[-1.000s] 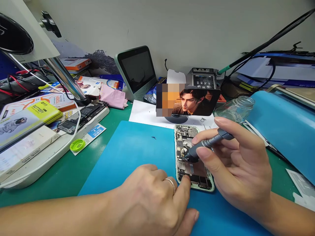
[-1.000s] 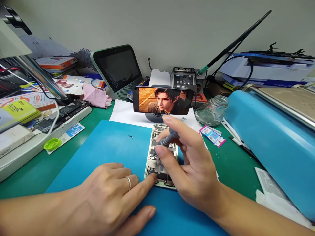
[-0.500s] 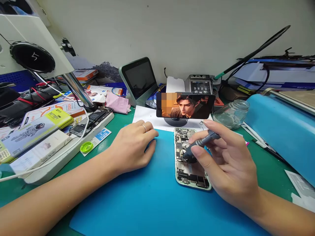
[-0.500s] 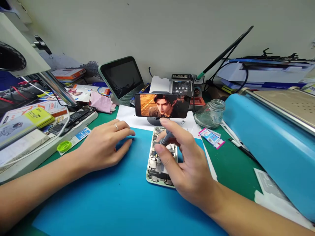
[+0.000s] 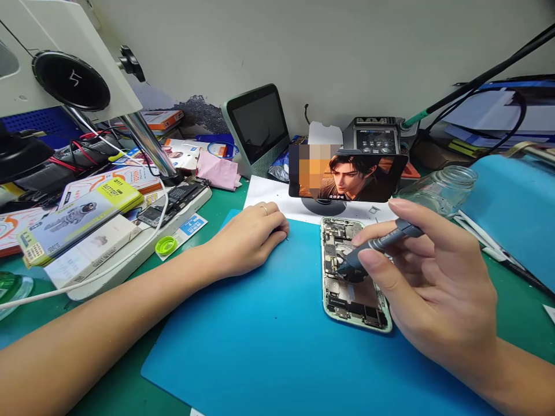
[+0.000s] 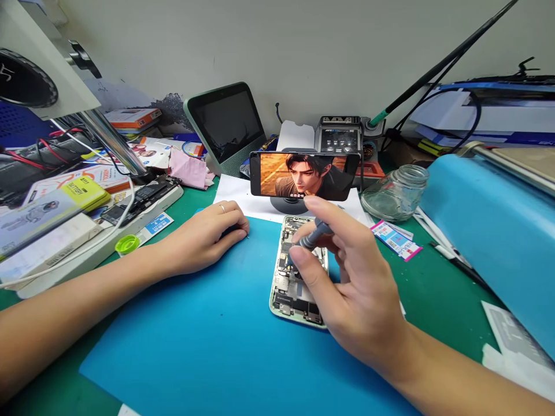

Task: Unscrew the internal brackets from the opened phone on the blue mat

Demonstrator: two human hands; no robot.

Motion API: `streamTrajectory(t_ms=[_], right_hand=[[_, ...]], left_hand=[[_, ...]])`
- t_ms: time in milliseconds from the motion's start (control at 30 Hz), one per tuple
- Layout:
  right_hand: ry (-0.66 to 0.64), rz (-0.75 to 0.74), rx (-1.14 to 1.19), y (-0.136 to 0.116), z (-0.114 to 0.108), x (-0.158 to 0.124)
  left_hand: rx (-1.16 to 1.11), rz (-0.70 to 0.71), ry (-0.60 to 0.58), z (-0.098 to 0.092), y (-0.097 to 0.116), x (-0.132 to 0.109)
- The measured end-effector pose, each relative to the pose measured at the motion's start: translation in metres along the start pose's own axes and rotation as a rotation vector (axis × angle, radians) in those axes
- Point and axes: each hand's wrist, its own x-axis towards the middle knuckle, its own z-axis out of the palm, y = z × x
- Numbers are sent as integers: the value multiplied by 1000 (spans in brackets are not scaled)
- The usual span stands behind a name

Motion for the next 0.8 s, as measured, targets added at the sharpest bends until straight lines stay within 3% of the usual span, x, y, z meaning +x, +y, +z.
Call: streamTrajectory(t_ms=[333, 567, 800], right_hand=[[17, 2, -8, 1, 0, -1], [18, 10, 18, 1, 1, 0], [19, -28, -3, 3, 0, -1]], left_hand=[[-132, -42, 142, 5, 1, 0], [-174, -154, 335, 5, 1, -1], [-131, -12, 240, 8, 8, -6]])
